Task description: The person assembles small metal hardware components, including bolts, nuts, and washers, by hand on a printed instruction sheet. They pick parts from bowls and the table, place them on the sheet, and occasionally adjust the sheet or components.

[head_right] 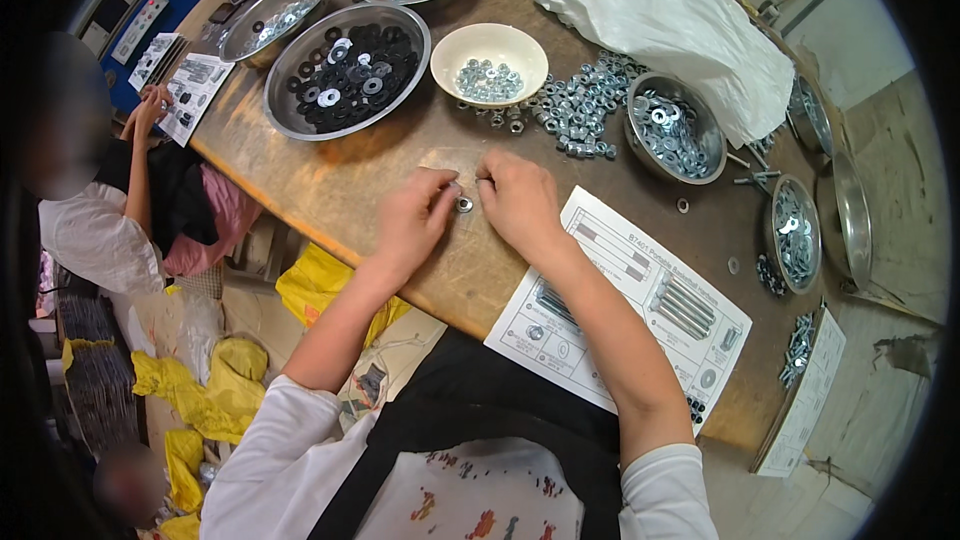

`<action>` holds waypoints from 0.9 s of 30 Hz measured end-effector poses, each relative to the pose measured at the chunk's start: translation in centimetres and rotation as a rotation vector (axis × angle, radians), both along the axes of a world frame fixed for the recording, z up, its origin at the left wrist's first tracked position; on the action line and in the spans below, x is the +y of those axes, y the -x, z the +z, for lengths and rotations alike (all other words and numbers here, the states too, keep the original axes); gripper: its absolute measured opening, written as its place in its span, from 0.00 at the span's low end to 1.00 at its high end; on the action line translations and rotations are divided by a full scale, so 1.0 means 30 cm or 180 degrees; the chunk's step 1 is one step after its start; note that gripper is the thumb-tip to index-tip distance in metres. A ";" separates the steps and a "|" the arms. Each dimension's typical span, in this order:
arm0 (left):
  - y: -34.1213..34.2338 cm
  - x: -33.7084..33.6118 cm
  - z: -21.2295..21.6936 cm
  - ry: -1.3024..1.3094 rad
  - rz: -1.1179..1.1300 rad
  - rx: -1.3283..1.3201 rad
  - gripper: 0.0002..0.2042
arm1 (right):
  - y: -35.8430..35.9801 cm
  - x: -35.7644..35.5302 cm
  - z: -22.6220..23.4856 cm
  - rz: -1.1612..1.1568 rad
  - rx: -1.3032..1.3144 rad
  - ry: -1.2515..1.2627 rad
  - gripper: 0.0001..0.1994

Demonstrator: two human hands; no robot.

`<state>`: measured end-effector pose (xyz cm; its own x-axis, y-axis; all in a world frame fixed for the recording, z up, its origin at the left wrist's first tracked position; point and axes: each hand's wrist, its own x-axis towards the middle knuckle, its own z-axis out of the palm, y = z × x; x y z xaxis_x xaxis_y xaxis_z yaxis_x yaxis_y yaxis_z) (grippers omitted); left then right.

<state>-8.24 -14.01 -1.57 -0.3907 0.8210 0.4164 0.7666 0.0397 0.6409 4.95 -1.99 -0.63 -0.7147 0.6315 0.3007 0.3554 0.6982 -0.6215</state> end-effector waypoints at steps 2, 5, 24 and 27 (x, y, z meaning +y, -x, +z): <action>0.038 -0.009 0.004 -0.0124 0.0186 0.0008 0.10 | -0.004 -0.019 0.009 0.0040 0.0037 -0.0166 0.04; 0.074 -0.002 0.040 0.0082 -0.0177 0.0070 0.10 | -0.013 -0.049 0.013 0.0074 -0.0168 -0.0259 0.05; 0.067 0.046 0.021 0.1196 -0.0628 -0.1120 0.09 | -0.016 -0.086 -0.005 0.0014 -0.0433 0.0134 0.10; 0.087 0.060 -0.008 0.1267 -0.0565 -0.1273 0.09 | -0.012 -0.080 -0.012 0.0139 -0.0317 0.0050 0.10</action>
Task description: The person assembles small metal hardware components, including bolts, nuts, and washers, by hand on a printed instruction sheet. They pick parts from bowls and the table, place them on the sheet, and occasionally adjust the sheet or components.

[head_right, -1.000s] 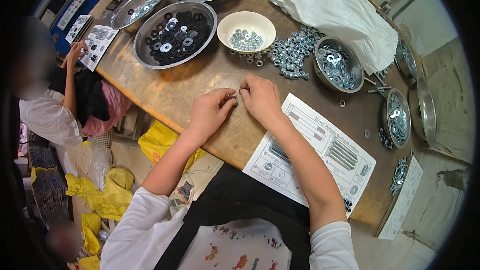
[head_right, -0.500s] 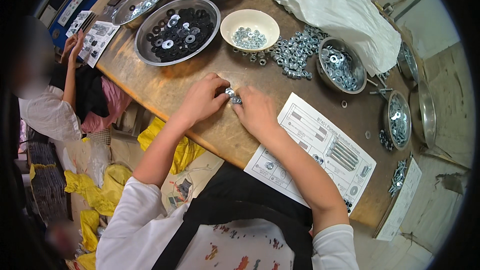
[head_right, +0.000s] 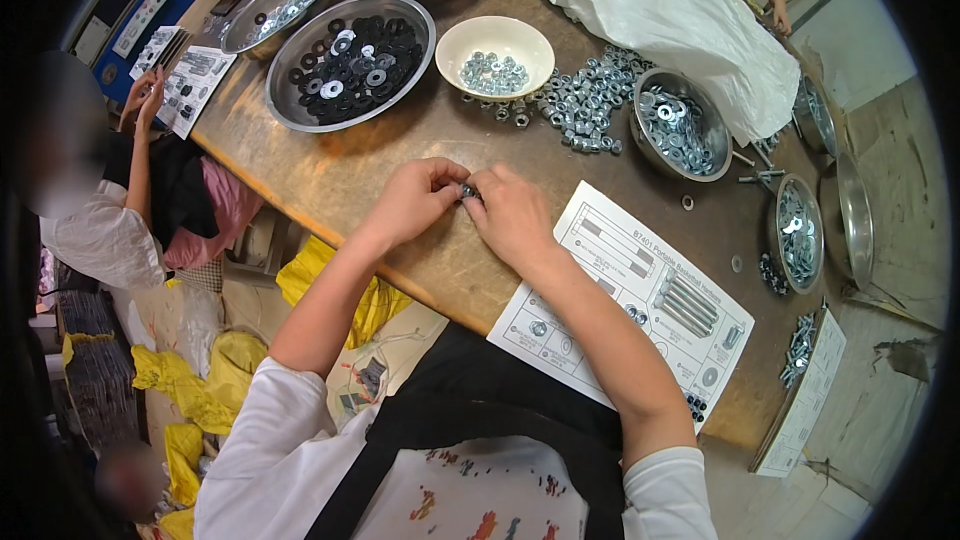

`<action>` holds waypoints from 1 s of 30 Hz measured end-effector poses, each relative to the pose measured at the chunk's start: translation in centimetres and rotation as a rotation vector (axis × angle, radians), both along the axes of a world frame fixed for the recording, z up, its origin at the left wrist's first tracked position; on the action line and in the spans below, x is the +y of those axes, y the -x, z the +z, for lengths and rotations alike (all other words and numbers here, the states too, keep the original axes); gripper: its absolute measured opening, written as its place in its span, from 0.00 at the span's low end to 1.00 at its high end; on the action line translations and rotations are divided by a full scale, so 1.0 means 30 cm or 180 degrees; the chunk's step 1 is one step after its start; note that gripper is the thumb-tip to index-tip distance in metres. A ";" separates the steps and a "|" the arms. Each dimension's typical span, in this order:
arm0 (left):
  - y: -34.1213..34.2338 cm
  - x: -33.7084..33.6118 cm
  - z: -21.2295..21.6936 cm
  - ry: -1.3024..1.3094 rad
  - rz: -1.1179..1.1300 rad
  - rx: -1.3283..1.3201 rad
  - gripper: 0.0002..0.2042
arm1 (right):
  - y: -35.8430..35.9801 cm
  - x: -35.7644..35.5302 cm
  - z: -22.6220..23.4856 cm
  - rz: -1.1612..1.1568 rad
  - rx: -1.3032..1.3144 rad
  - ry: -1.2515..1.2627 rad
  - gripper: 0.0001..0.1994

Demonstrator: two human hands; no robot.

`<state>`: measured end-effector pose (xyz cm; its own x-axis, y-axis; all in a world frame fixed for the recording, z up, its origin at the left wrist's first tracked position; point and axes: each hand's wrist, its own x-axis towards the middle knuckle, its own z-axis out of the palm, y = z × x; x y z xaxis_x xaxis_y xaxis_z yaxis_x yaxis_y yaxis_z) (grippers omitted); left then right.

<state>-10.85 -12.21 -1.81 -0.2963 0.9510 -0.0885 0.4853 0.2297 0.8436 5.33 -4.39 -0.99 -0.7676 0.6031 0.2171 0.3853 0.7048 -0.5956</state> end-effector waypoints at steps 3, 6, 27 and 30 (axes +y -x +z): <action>0.024 0.004 -0.051 -0.0112 0.0015 -0.0600 0.12 | 0.000 0.003 0.002 0.0145 0.0059 0.0024 0.10; 0.005 0.000 -0.034 0.0005 -0.0014 -0.0815 0.14 | 0.006 0.014 0.002 0.0205 0.0100 0.0076 0.11; -0.113 -0.135 0.054 -0.0080 -0.0042 -0.1952 0.15 | -0.760 -0.240 0.191 -0.1021 -0.0393 0.0865 0.10; -0.143 -0.147 0.020 -0.0054 -0.0069 -0.1902 0.14 | -0.787 -0.302 0.157 -0.1011 -0.0368 0.0781 0.10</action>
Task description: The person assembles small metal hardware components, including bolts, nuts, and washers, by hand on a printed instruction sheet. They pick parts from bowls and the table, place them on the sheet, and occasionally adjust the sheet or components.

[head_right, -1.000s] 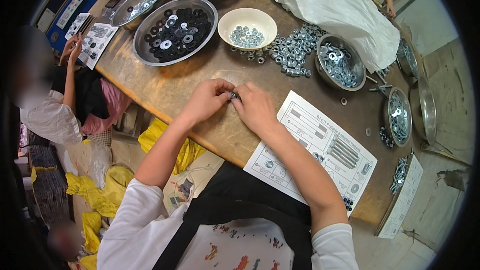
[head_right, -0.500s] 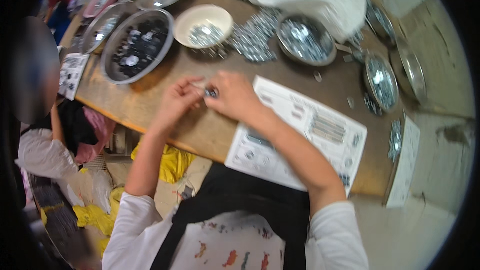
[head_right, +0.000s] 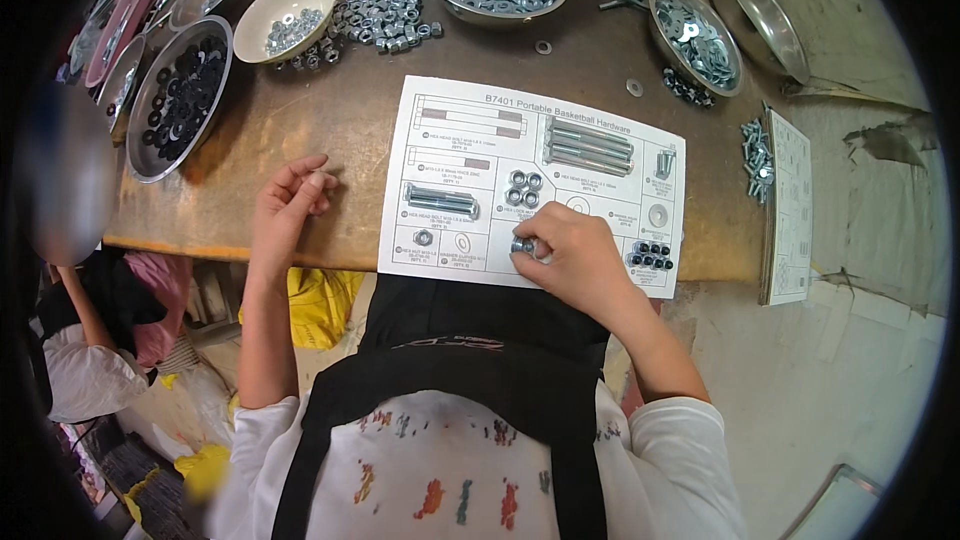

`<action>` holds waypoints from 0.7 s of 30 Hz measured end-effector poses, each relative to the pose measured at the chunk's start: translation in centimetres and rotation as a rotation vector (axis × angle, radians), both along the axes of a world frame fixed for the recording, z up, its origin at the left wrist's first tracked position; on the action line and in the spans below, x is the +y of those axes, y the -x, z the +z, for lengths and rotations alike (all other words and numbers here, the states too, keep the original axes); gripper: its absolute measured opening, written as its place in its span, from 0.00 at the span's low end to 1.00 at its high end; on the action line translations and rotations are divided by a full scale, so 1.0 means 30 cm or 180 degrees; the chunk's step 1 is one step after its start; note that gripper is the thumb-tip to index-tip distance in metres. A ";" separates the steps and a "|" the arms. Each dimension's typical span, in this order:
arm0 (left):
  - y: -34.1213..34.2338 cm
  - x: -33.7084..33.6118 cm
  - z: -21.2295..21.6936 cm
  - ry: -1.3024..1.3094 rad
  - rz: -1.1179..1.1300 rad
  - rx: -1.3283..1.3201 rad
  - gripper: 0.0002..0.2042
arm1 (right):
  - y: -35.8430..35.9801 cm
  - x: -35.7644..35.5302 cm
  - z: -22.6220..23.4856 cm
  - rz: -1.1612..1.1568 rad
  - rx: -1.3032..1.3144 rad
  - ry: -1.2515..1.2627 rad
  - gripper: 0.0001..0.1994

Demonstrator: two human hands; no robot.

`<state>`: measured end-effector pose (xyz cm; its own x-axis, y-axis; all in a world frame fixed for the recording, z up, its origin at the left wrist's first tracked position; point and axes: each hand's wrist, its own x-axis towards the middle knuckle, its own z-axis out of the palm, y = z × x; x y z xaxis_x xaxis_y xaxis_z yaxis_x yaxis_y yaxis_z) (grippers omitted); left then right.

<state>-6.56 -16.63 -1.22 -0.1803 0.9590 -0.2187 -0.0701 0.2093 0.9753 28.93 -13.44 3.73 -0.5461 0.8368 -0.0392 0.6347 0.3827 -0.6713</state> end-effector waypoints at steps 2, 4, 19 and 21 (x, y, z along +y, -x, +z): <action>-0.005 0.001 -0.012 -0.0075 -0.0039 0.0069 0.14 | 0.024 -0.016 -0.020 0.0017 0.0011 -0.0193 0.10; -0.009 -0.002 -0.024 -0.0145 -0.0048 0.0128 0.14 | 0.074 -0.023 -0.023 0.0109 0.0124 -0.0205 0.07; 0.419 0.380 0.372 -0.0994 0.0073 0.1450 0.13 | 0.196 -0.046 0.065 0.0117 -0.0004 -0.0440 0.11; 0.605 0.539 0.400 -0.1118 0.0735 0.2458 0.16 | 0.184 -0.038 0.079 -0.0014 0.0136 -0.0363 0.08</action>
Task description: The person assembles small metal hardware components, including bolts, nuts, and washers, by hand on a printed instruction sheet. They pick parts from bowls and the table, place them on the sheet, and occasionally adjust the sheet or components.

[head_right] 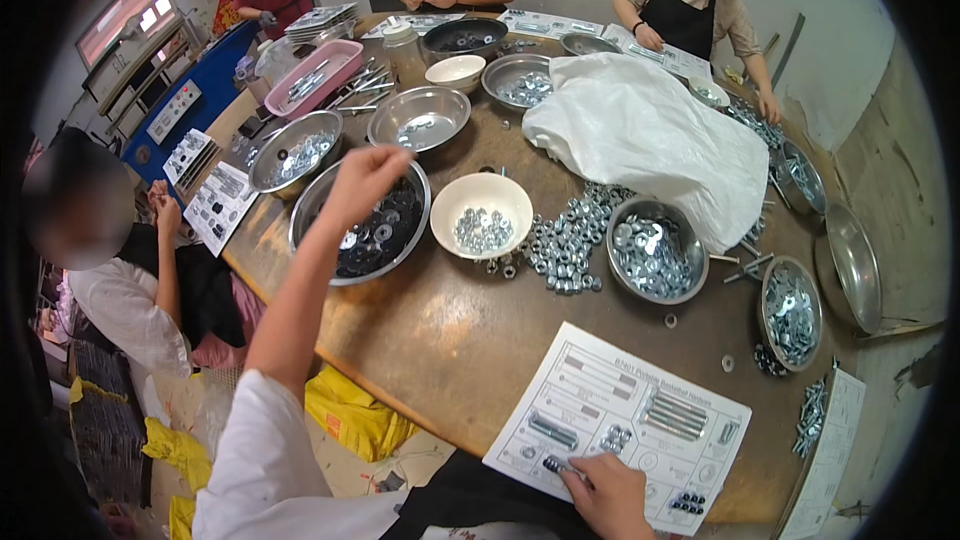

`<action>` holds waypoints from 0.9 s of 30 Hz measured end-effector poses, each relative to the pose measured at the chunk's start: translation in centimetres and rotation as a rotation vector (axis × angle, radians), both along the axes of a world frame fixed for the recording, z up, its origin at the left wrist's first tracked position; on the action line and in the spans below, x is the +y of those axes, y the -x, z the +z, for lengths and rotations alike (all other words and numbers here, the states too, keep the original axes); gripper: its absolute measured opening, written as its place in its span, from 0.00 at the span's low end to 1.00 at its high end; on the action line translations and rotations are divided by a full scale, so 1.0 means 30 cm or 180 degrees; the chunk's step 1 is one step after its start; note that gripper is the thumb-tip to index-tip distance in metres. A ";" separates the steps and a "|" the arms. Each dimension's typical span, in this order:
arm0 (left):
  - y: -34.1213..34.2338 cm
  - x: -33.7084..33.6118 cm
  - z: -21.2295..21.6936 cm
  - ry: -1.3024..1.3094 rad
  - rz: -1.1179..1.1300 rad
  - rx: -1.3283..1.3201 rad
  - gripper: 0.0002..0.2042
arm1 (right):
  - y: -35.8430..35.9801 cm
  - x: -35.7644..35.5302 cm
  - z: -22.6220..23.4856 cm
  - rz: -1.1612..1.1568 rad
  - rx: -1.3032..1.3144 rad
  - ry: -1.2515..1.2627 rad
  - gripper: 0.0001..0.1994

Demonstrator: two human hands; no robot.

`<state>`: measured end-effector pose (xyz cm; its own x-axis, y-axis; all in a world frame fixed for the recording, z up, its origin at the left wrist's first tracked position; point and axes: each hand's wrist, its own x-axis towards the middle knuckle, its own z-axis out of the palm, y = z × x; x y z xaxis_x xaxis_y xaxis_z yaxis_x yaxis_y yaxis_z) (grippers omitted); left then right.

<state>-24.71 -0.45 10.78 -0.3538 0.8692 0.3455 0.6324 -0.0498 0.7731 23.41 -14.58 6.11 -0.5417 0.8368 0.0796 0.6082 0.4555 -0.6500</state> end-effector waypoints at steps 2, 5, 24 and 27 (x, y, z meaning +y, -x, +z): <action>0.214 0.126 -0.037 0.0210 0.0747 0.1102 0.13 | -0.006 0.009 0.051 -0.0060 0.0142 0.0175 0.05; 0.398 0.285 -0.113 0.1058 0.1038 0.1664 0.11 | -0.008 0.025 0.082 -0.0369 0.0398 0.0297 0.04; 0.543 0.579 -0.291 0.0916 0.0516 0.1017 0.11 | -0.024 0.055 0.036 -0.0760 0.0369 -0.0089 0.04; 0.378 0.532 -0.181 0.0076 -0.0272 -0.0004 0.09 | -0.014 0.062 0.038 -0.0785 0.0272 -0.0216 0.05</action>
